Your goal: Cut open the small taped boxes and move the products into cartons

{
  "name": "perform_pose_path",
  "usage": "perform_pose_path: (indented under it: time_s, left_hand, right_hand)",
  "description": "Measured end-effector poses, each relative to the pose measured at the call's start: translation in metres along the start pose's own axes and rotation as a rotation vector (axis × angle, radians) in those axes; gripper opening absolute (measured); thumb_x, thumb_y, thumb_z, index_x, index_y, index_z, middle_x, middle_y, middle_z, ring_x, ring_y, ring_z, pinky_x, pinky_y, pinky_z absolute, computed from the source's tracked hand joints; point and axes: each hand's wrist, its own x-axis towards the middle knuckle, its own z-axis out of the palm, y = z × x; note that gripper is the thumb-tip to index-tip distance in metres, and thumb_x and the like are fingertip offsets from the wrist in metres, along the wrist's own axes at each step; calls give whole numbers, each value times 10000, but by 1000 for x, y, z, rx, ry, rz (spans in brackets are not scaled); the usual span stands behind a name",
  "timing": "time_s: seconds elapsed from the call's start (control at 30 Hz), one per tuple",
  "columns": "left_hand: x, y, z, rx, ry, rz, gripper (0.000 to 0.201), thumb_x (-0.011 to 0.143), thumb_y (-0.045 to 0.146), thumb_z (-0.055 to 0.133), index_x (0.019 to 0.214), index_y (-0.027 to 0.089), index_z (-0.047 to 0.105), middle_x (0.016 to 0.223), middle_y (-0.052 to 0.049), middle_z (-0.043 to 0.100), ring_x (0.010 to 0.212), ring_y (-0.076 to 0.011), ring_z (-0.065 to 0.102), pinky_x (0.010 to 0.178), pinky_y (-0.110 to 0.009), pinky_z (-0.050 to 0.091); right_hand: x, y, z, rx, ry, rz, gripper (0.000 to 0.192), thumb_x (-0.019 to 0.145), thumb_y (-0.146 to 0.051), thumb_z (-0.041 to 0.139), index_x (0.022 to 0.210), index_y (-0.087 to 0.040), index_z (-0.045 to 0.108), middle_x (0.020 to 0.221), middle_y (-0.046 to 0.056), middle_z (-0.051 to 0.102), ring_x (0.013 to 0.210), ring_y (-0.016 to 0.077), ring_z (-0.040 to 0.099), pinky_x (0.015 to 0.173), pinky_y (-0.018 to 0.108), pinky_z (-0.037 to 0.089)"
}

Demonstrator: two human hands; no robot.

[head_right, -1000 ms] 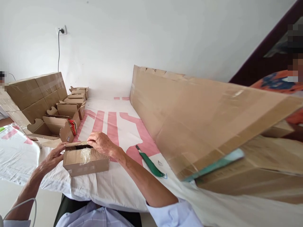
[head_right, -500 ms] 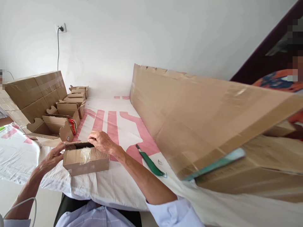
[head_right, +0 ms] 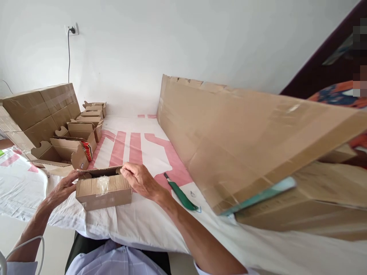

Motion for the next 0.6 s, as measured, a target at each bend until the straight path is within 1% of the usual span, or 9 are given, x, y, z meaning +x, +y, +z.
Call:
perform_pose_path:
  time_s: [0.07,0.13,0.2,0.27,0.33,0.43,0.53,0.57,0.6]
  left_hand:
    - [0,-2,0,-10,-1,-5,398,901,419,764,1268,270,805,1481,-114,650,1323,-328,627,955,-357,606]
    - [1,-3,0,-8,6,-7,410,883,425,774,1262,271,808,1482,-117,649,1357,-340,612,965,-365,603]
    - [2,-3,0,6,20,-8,417,861,445,787,1239,271,818,1460,-122,662,1371,-357,606,970,-380,600]
    - [3,-3,0,18,31,-7,422,851,471,795,1221,270,826,1434,-126,677,1372,-371,607,969,-395,601]
    - [4,-3,-1,24,39,-7,433,842,493,805,1214,271,829,1416,-129,686,1357,-376,618,959,-400,606]
    - [4,-2,-2,23,38,-8,464,847,525,806,1233,268,825,1416,-135,684,1331,-373,636,934,-393,616]
    - [4,-1,-2,26,39,-9,490,847,561,806,1233,261,826,1419,-145,683,1320,-376,642,905,-384,624]
    - [5,-1,-2,30,41,-10,496,839,569,813,1227,262,829,1417,-147,686,1327,-381,638,902,-383,624]
    - [5,0,-2,33,43,-12,503,831,576,820,1226,264,830,1422,-148,686,1343,-387,629,904,-385,624]
  right_hand:
    - [-24,1,-14,-53,-116,91,410,1024,-447,448,710,-261,260,657,-61,281,614,127,257,591,304,237]
    - [-50,4,-26,-100,-257,192,432,1003,-440,461,696,-255,220,659,-60,238,617,124,234,594,312,217]
    - [-75,8,-35,-129,-388,293,411,961,-390,496,671,-246,243,656,-57,266,620,121,264,601,311,227]
    - [-99,11,-38,-146,-476,387,336,887,-301,537,652,-234,305,663,-48,361,644,124,340,616,302,260]
    - [-119,13,-37,-162,-519,466,226,807,-222,553,659,-224,384,692,-36,457,674,132,402,627,291,291]
    - [-142,19,-30,-166,-522,521,68,738,-163,540,710,-216,507,764,-15,569,719,150,467,654,282,333]
    - [-159,28,-23,-132,-514,557,32,736,-185,563,727,-210,580,801,6,628,770,172,539,709,289,379]
    - [-163,32,-22,-108,-523,571,63,760,-216,579,700,-208,564,774,5,615,755,172,540,706,292,382]
    - [-166,35,-21,-75,-532,581,150,795,-259,591,668,-208,527,734,-1,585,720,165,522,686,293,376]
